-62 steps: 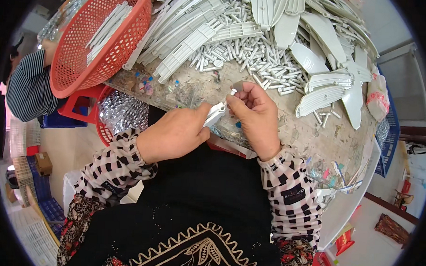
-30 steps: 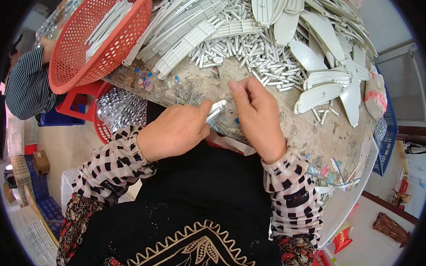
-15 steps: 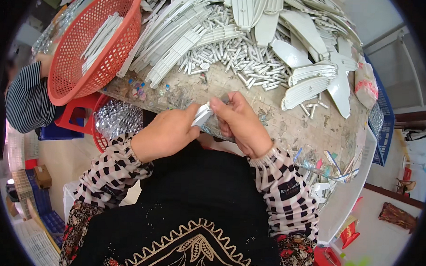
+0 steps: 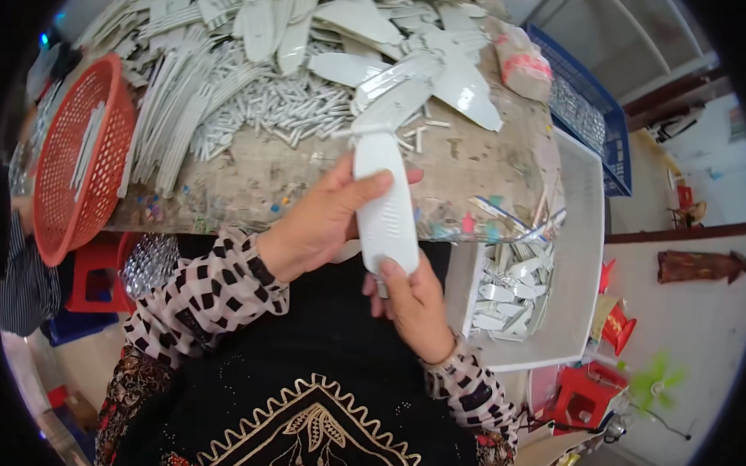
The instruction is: Manually folding and assembling white plastic components into final shapes on a factory table.
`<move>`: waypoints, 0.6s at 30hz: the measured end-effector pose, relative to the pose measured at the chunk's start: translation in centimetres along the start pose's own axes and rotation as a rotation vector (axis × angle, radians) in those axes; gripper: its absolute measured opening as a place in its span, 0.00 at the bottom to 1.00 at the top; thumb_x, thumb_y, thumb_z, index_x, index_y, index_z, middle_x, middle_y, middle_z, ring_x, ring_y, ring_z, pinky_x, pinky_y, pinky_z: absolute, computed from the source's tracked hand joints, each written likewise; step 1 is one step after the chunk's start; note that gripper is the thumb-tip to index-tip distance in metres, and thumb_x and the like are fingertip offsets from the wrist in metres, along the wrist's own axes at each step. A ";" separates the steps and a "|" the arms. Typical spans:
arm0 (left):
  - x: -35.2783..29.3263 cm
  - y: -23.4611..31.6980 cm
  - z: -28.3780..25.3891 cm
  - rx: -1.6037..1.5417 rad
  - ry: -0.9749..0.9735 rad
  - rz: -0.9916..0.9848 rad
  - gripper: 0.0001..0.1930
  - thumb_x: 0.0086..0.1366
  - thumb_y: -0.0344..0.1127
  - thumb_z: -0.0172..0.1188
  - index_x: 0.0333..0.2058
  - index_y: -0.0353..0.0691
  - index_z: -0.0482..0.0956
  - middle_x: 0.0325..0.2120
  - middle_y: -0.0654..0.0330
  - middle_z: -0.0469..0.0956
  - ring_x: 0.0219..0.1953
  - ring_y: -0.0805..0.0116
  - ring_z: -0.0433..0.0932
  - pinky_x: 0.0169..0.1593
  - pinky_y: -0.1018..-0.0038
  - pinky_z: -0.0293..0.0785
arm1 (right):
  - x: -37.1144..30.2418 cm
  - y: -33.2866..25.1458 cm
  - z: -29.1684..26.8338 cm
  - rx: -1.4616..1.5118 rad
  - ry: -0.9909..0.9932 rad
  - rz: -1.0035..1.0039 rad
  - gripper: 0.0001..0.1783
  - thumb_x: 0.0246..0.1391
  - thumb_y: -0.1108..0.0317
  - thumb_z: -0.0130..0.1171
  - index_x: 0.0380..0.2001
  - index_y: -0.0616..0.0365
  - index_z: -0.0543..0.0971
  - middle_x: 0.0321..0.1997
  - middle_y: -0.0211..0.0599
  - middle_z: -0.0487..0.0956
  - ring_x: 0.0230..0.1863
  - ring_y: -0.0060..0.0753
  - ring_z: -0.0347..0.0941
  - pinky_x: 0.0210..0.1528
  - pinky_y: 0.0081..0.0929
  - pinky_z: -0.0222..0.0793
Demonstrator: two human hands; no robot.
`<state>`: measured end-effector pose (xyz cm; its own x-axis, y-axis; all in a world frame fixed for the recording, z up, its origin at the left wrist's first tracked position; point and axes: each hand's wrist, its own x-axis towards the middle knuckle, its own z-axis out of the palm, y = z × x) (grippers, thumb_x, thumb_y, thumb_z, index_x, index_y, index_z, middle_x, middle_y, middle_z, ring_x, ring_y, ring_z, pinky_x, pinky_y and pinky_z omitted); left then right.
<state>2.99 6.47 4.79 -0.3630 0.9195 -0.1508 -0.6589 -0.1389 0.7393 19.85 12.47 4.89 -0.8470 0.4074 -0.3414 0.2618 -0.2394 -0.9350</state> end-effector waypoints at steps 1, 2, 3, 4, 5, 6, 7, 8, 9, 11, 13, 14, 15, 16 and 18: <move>0.4 -1.0 0.3 0.004 -0.006 -0.002 0.25 0.69 0.42 0.54 0.59 0.43 0.56 0.51 0.50 0.74 0.45 0.61 0.77 0.49 0.67 0.76 | -0.9 0.1 -1.2 -0.082 0.090 0.005 0.19 0.67 0.56 0.45 0.49 0.60 0.67 0.32 0.36 0.77 0.24 0.23 0.72 0.24 0.17 0.68; 0.6 -2.0 0.8 0.067 -0.028 -0.093 0.27 0.69 0.44 0.54 0.61 0.43 0.55 0.51 0.52 0.74 0.45 0.62 0.77 0.49 0.68 0.75 | -1.4 0.6 -2.8 -0.235 0.202 -0.067 0.17 0.66 0.58 0.46 0.49 0.61 0.68 0.31 0.36 0.77 0.24 0.21 0.72 0.24 0.17 0.68; 0.4 -2.7 1.2 0.131 -0.046 -0.181 0.29 0.69 0.47 0.53 0.62 0.43 0.53 0.51 0.54 0.74 0.46 0.64 0.76 0.49 0.69 0.75 | -1.9 0.8 -4.4 -0.387 0.310 -0.137 0.16 0.66 0.61 0.48 0.48 0.62 0.69 0.31 0.36 0.77 0.24 0.20 0.72 0.24 0.17 0.67; -0.4 -2.7 2.3 0.183 0.005 -0.238 0.30 0.70 0.49 0.51 0.63 0.42 0.55 0.46 0.55 0.76 0.44 0.67 0.77 0.48 0.71 0.74 | -2.2 0.3 -6.2 -0.534 0.469 -0.148 0.14 0.65 0.63 0.48 0.47 0.62 0.70 0.30 0.36 0.78 0.24 0.20 0.71 0.24 0.17 0.68; -0.2 -3.5 2.1 0.181 -0.009 -0.248 0.30 0.70 0.49 0.51 0.63 0.42 0.55 0.46 0.55 0.76 0.44 0.67 0.77 0.48 0.71 0.74 | -2.5 -0.7 -7.9 -0.685 0.634 -0.153 0.13 0.65 0.66 0.49 0.46 0.63 0.71 0.30 0.35 0.78 0.24 0.19 0.71 0.25 0.17 0.68; 0.0 -4.4 1.4 0.201 -0.135 -0.367 0.28 0.70 0.50 0.50 0.62 0.41 0.57 0.44 0.56 0.76 0.43 0.68 0.77 0.47 0.72 0.74 | -2.9 -1.6 -9.4 -0.745 0.745 -0.280 0.12 0.65 0.66 0.49 0.44 0.64 0.72 0.30 0.35 0.78 0.24 0.19 0.71 0.25 0.18 0.67; 0.0 -5.0 1.1 0.223 -0.257 -0.485 0.27 0.71 0.51 0.49 0.61 0.40 0.60 0.43 0.56 0.77 0.43 0.69 0.77 0.47 0.73 0.74 | -3.5 -2.6 -10.5 -0.800 0.851 -0.411 0.12 0.65 0.65 0.49 0.42 0.64 0.73 0.30 0.35 0.78 0.24 0.19 0.70 0.25 0.19 0.67; -0.4 -5.3 1.2 0.254 -0.266 -0.535 0.25 0.71 0.51 0.47 0.58 0.40 0.64 0.42 0.55 0.77 0.42 0.69 0.77 0.46 0.74 0.74 | -3.7 -4.0 -10.9 -0.749 0.912 -0.538 0.13 0.65 0.64 0.49 0.41 0.65 0.73 0.30 0.36 0.78 0.24 0.20 0.70 0.26 0.21 0.66; -0.6 -5.5 1.2 0.252 -0.264 -0.535 0.25 0.71 0.51 0.47 0.58 0.40 0.64 0.42 0.55 0.77 0.42 0.69 0.77 0.46 0.74 0.74 | -3.7 -4.9 -11.3 -0.693 0.966 -0.666 0.14 0.65 0.63 0.48 0.39 0.65 0.74 0.30 0.37 0.78 0.24 0.20 0.71 0.26 0.22 0.66; -0.8 -5.5 1.7 0.370 -0.306 -0.573 0.24 0.72 0.51 0.46 0.57 0.40 0.66 0.41 0.56 0.77 0.41 0.70 0.77 0.46 0.75 0.73 | -2.8 -4.0 -14.1 -0.592 1.011 -0.801 0.16 0.65 0.61 0.48 0.37 0.65 0.75 0.28 0.38 0.78 0.26 0.22 0.71 0.27 0.24 0.65; -1.0 -5.9 1.7 0.370 -0.318 -0.569 0.23 0.72 0.51 0.45 0.56 0.40 0.67 0.39 0.57 0.77 0.40 0.72 0.76 0.46 0.76 0.73 | -0.2 -2.0 -16.9 -1.573 0.778 0.028 0.17 0.65 0.58 0.48 0.36 0.63 0.76 0.27 0.37 0.78 0.27 0.23 0.71 0.29 0.25 0.65; -1.2 -6.0 1.5 0.377 -0.325 -0.578 0.23 0.72 0.51 0.45 0.56 0.40 0.67 0.39 0.57 0.77 0.40 0.72 0.75 0.45 0.76 0.73 | 0.7 -1.2 -16.8 -1.614 0.837 -0.098 0.18 0.64 0.55 0.50 0.32 0.61 0.74 0.25 0.35 0.76 0.28 0.22 0.71 0.29 0.27 0.65; -1.2 -6.1 1.2 0.385 -0.334 -0.588 0.23 0.72 0.51 0.45 0.56 0.40 0.67 0.39 0.58 0.77 0.39 0.73 0.75 0.45 0.76 0.72 | 0.4 -1.6 -17.4 -1.613 0.838 -0.100 0.18 0.64 0.55 0.50 0.32 0.61 0.74 0.25 0.35 0.76 0.28 0.22 0.71 0.29 0.27 0.65; -1.8 -5.8 0.9 0.365 -0.307 -0.592 0.23 0.72 0.51 0.45 0.56 0.40 0.67 0.39 0.58 0.76 0.39 0.73 0.75 0.45 0.76 0.72 | 0.2 -4.6 -16.1 -1.273 0.902 -0.250 0.19 0.64 0.54 0.51 0.31 0.61 0.74 0.24 0.34 0.75 0.28 0.22 0.71 0.29 0.27 0.65; -2.3 -6.2 0.4 0.364 -0.305 -0.602 0.23 0.72 0.52 0.44 0.55 0.40 0.67 0.39 0.58 0.76 0.39 0.73 0.75 0.45 0.76 0.72 | -2.2 -8.6 -13.3 -0.729 1.058 -0.432 0.19 0.64 0.53 0.50 0.29 0.59 0.73 0.23 0.34 0.74 0.29 0.22 0.71 0.30 0.26 0.66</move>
<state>8.21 5.39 0.80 0.2225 0.8663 -0.4473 -0.4074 0.4994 0.7646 25.64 25.31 12.37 -0.2505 0.8867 0.3886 0.5310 0.4615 -0.7107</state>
